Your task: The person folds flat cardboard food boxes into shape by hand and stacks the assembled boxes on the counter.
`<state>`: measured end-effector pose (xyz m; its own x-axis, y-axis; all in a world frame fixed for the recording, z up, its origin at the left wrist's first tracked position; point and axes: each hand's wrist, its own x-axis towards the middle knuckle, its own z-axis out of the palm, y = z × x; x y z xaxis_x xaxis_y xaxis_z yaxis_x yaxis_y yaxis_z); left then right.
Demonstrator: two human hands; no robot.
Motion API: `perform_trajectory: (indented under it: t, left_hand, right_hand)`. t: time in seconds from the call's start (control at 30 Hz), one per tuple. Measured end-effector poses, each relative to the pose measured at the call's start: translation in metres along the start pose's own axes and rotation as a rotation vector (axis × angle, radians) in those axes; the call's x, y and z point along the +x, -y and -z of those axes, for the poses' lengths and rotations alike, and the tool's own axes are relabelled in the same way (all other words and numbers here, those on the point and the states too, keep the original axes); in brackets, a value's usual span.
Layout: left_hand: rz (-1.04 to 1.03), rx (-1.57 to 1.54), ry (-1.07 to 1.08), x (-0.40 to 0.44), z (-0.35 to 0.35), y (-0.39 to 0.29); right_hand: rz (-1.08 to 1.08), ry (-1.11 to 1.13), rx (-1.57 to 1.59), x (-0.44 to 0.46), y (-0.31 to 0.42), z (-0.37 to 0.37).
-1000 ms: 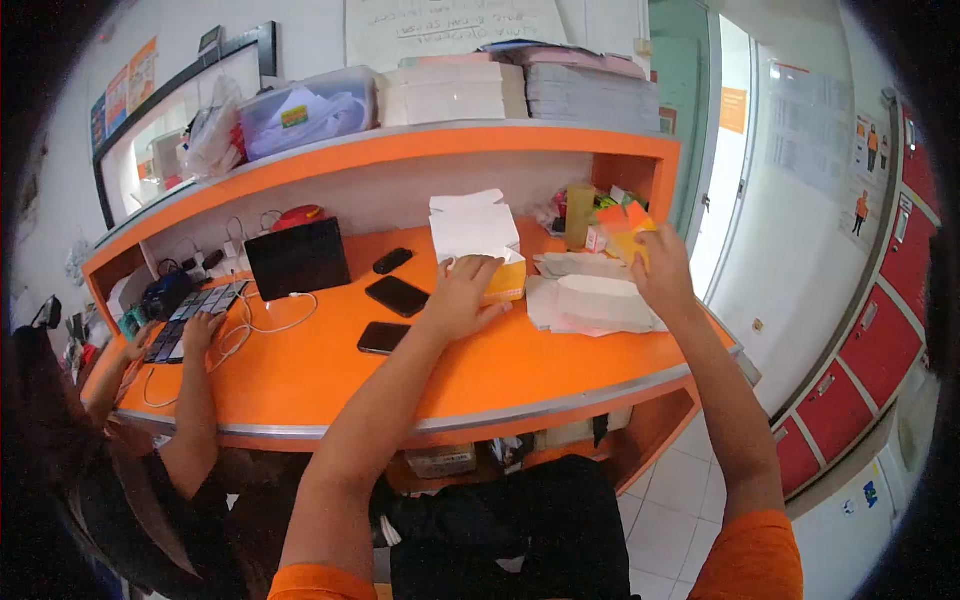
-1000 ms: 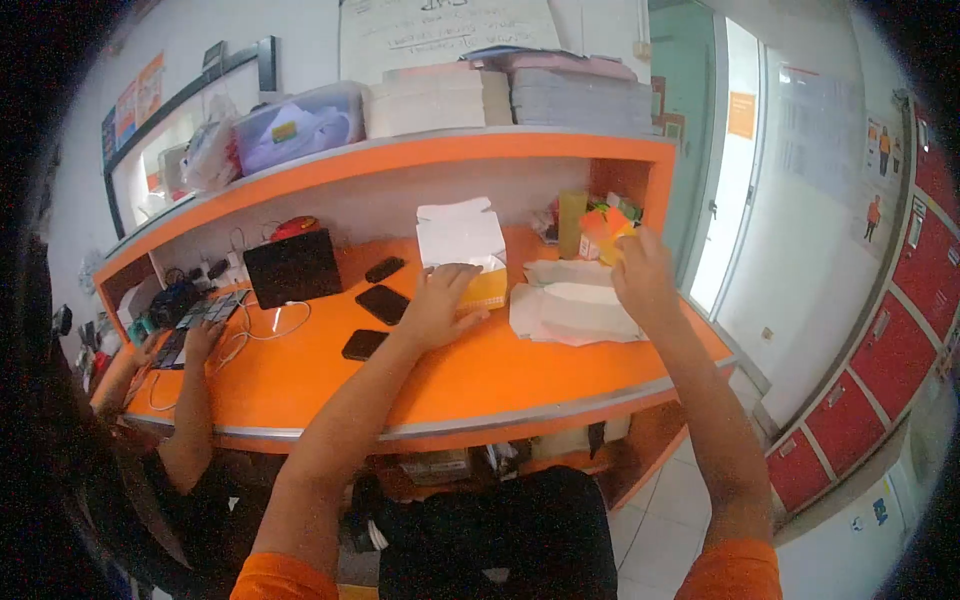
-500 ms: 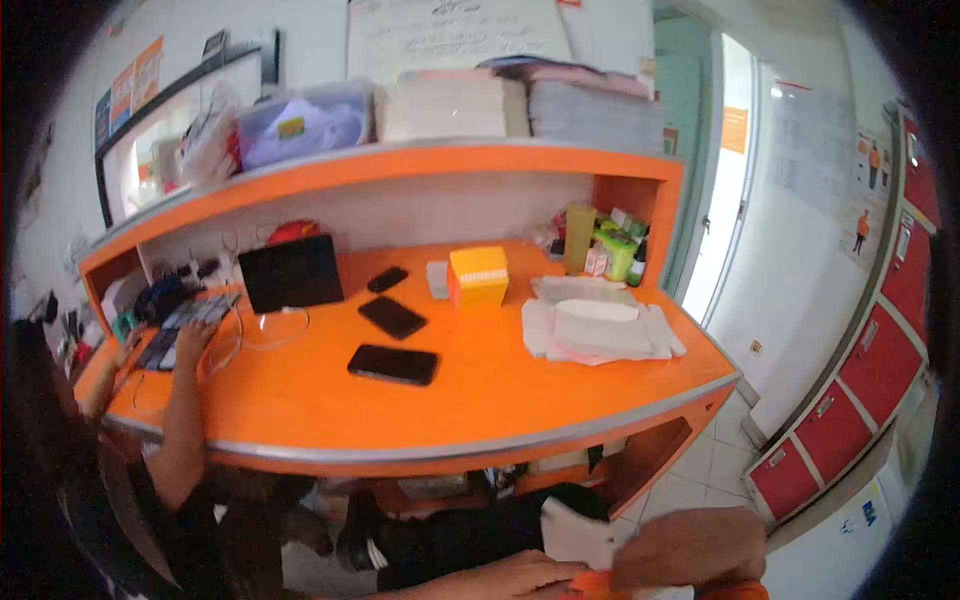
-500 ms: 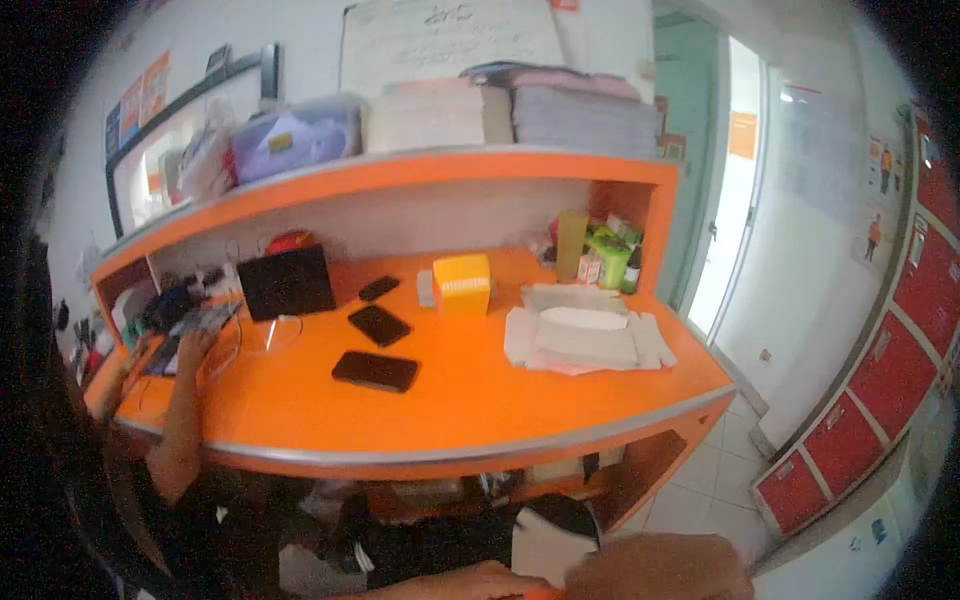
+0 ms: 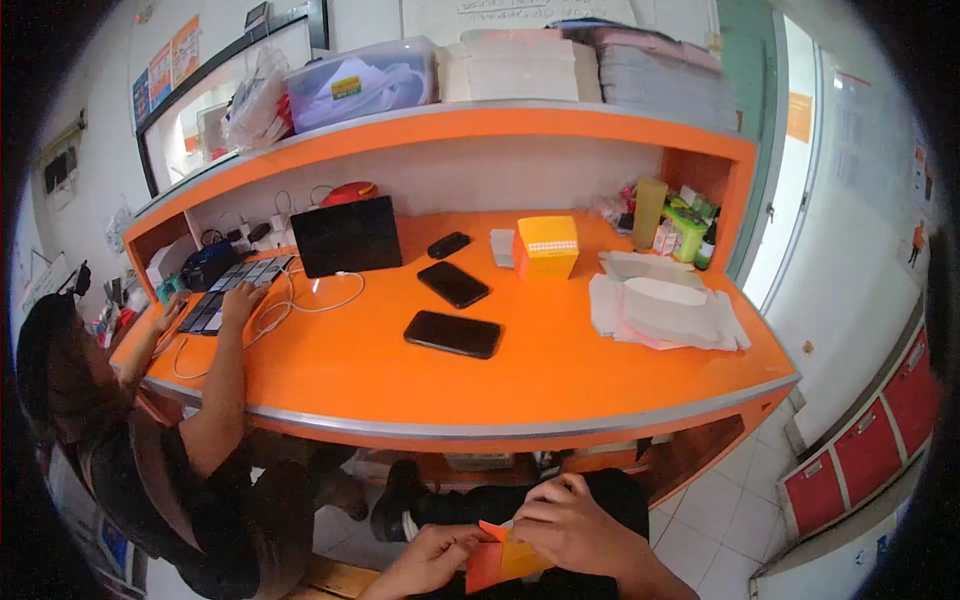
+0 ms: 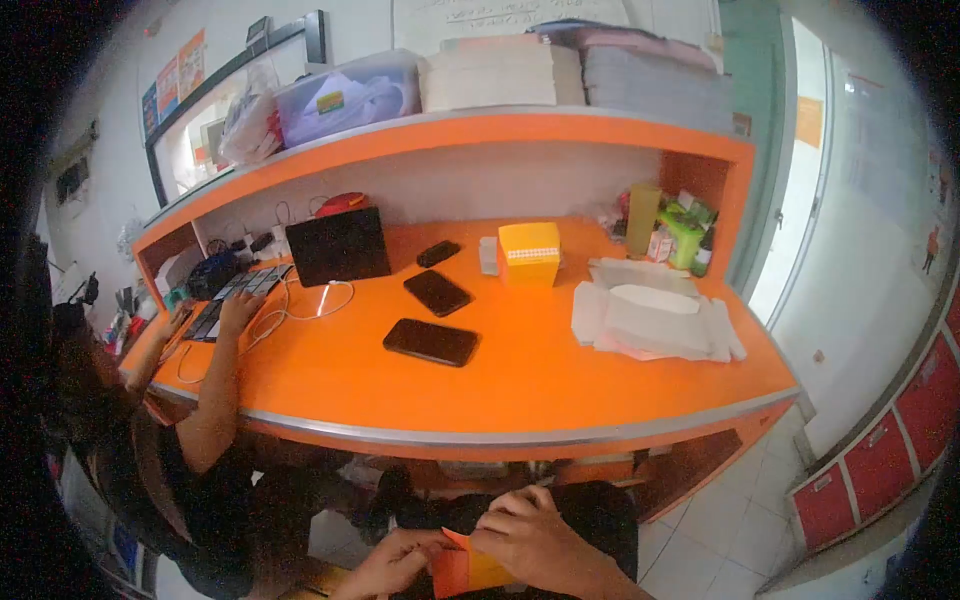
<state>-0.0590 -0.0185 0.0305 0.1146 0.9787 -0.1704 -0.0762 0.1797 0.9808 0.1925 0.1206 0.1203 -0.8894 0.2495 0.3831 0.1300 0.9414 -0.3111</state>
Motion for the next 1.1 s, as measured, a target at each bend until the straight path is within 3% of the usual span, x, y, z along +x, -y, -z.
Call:
perform_trajectory:
  t: [0.03,0.13,0.17,0.23,0.33,0.37,0.4,0.57,0.67,0.8,0.9,0.93,0.97,1.03,1.1]
  left_hand:
    - [-0.096,0.225,0.028,0.007,-0.006,-0.014]
    - [0.027,-0.198,-0.122,-0.001,-0.033,-0.052]
    - [0.071,-0.287,-0.040,0.003,-0.024,-0.038]
    - [-0.112,-0.362,-0.126,0.008,-0.029,-0.015]
    - [-0.359,-0.359,-0.293,0.014,-0.051,-0.019]
    - [-0.413,-0.370,-0.354,0.015,-0.060,-0.020]
    - [-0.462,-0.378,-0.416,0.015,-0.065,-0.020]
    - [-0.738,0.156,-0.394,0.020,-0.067,-0.028]
    - [-0.989,0.167,-0.468,0.030,-0.084,-0.067]
    - [-0.541,-0.224,-0.438,0.009,-0.073,-0.040]
    - [-0.529,-0.691,-0.250,0.015,-0.070,-0.032]
    - [-0.593,-0.545,-0.216,0.015,-0.066,-0.027]
    - [-0.648,-0.399,-0.180,0.014,-0.061,-0.023]
    - [-0.782,-0.104,-0.116,0.014,-0.051,-0.027]
    - [-0.685,-0.232,-0.076,0.013,-0.049,-0.025]
  right_hand:
    - [0.018,-0.011,0.015,0.003,0.003,-0.004]
    - [0.087,-0.016,0.008,0.010,0.010,-0.002]
    - [0.032,-0.101,-0.023,0.014,0.019,0.003]
    - [-0.081,-0.269,-0.096,0.021,0.037,0.014]
    - [-0.137,-0.287,0.191,-0.002,0.030,-0.008]
    - [-0.081,-0.253,0.344,-0.003,0.029,-0.007]
    - [-0.024,-0.313,0.303,-0.005,0.030,-0.011]
    - [0.090,-0.574,0.295,-0.009,0.036,-0.025]
    - [0.116,-0.636,0.303,-0.002,0.039,-0.023]
    - [0.077,-0.569,0.346,-0.008,0.039,-0.029]
    - [-0.151,-0.473,0.465,-0.018,0.044,-0.028]
    - [-0.255,-0.417,0.510,-0.020,0.047,-0.025]
    - [-0.187,-0.514,0.457,-0.010,0.048,-0.022]
    - [-0.192,-0.489,0.505,-0.014,0.048,-0.024]
    - [-0.191,-0.432,0.513,-0.018,0.046,-0.022]
